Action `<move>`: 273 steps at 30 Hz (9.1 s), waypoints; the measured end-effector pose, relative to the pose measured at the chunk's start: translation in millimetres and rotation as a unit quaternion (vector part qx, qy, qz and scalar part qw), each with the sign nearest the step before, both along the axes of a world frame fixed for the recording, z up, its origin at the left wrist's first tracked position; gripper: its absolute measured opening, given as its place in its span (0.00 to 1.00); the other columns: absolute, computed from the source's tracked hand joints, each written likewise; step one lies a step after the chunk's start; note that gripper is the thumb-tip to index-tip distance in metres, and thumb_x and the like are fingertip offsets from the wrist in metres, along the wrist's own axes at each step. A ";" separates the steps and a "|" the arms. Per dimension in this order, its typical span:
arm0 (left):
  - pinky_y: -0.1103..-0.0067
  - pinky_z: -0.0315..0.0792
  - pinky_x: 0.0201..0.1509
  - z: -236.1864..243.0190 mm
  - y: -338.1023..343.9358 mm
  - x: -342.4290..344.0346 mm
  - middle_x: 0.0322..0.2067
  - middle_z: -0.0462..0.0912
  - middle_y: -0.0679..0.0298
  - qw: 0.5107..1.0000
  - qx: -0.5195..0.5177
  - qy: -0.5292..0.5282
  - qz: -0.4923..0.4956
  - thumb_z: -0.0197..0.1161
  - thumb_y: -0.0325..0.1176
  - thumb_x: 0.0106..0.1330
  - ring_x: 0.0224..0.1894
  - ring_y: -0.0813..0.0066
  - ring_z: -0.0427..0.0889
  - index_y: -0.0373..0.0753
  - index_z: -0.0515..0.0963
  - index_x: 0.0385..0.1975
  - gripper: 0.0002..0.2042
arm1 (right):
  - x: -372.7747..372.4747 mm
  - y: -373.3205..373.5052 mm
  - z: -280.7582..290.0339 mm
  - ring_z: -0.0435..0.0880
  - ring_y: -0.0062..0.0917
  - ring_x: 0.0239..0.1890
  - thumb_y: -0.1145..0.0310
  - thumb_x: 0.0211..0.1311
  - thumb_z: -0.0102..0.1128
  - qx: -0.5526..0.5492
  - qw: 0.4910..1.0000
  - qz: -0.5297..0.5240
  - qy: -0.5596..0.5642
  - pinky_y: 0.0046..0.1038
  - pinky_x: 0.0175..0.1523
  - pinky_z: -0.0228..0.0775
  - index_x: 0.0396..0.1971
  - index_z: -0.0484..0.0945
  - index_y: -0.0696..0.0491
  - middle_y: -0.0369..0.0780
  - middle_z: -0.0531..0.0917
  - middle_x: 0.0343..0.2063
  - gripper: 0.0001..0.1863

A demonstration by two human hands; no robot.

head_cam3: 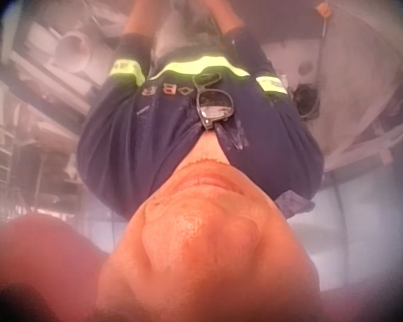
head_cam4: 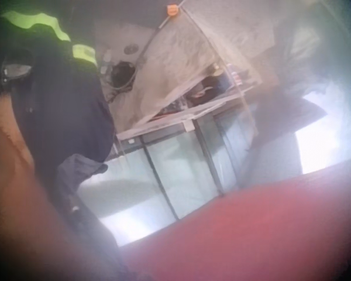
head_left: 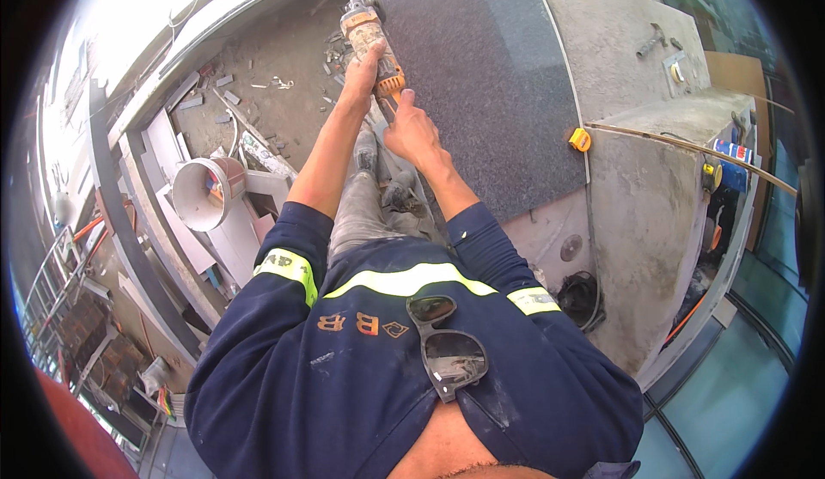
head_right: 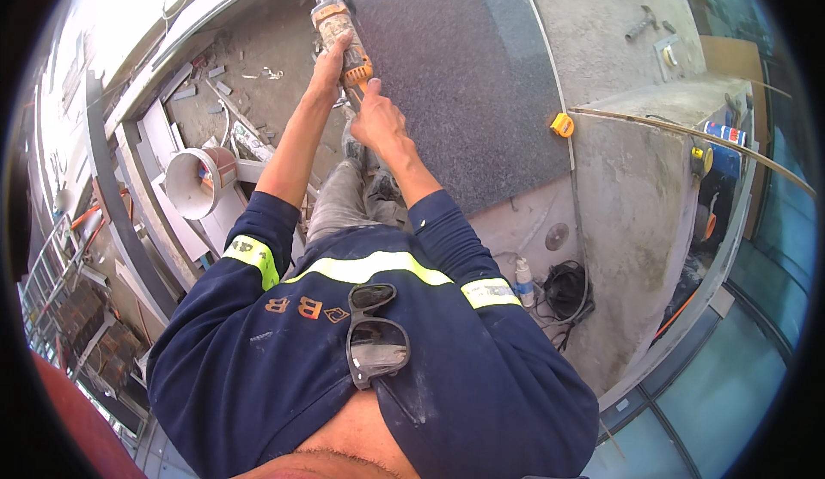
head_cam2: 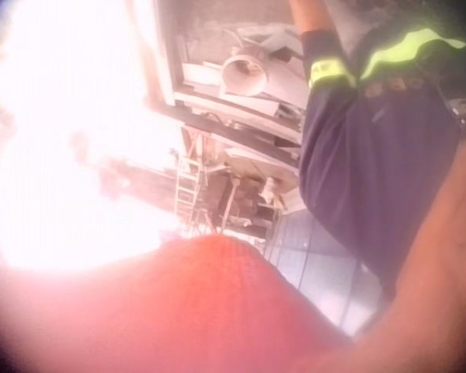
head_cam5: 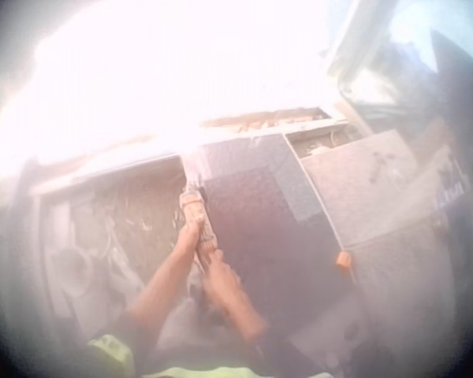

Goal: The person uses an angle grinder to cut a dark stone slab on a workbench. They guide the tool along the slab's edge, producing dust, and briefly pause to adjust the tool before continuing the cut.

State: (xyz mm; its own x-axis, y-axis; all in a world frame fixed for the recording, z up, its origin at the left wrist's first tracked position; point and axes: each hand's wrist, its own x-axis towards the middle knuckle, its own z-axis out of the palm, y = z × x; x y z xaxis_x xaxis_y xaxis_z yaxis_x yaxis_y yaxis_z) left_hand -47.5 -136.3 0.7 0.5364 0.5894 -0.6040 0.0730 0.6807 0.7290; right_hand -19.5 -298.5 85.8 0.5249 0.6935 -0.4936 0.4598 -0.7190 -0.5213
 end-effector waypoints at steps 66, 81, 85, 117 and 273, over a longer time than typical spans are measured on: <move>0.61 0.83 0.55 -5.3 -5.6 -9.7 0.50 0.88 0.56 0.997 0.029 0.063 -0.046 0.67 0.60 0.75 0.50 0.61 0.89 0.32 0.78 0.63 0.34 | -16.5 -41.5 0.0 0.89 0.62 0.49 0.71 0.65 0.60 0.008 1.000 -0.002 0.009 0.55 0.59 0.80 0.72 0.57 0.71 0.64 0.88 0.44 0.39; 0.65 0.84 0.53 28.2 -75.5 -46.3 0.51 0.83 0.57 0.995 -0.054 -0.073 -0.032 0.67 0.47 0.78 0.49 0.65 0.86 0.36 0.68 0.65 0.26 | -28.9 -66.4 26.0 0.89 0.62 0.49 0.72 0.62 0.61 -0.020 0.999 -0.001 0.026 0.56 0.57 0.80 0.69 0.58 0.71 0.65 0.88 0.43 0.39; 0.67 0.84 0.55 24.6 -72.2 -41.4 0.50 0.83 0.59 0.998 -0.015 -0.044 -0.043 0.65 0.49 0.80 0.49 0.68 0.86 0.36 0.70 0.63 0.25 | -25.3 -61.9 20.0 0.89 0.63 0.50 0.73 0.62 0.61 -0.010 1.000 -0.001 0.021 0.58 0.58 0.80 0.69 0.57 0.70 0.66 0.88 0.43 0.38; 0.68 0.85 0.48 -1.6 -36.9 -18.6 0.42 0.87 0.61 0.999 0.041 -0.003 -0.020 0.64 0.51 0.79 0.42 0.67 0.89 0.37 0.76 0.59 0.23 | -12.8 -29.8 -5.9 0.88 0.64 0.52 0.72 0.63 0.60 0.015 1.000 0.001 0.011 0.57 0.60 0.79 0.68 0.58 0.69 0.66 0.88 0.45 0.36; 0.65 0.87 0.48 7.0 -90.6 -42.3 0.42 0.86 0.59 0.999 -0.030 -0.038 -0.013 0.65 0.53 0.79 0.40 0.63 0.90 0.37 0.75 0.58 0.24 | -33.5 -84.0 -5.3 0.89 0.62 0.50 0.72 0.63 0.61 0.021 1.000 -0.002 0.020 0.56 0.59 0.80 0.69 0.58 0.71 0.64 0.89 0.44 0.38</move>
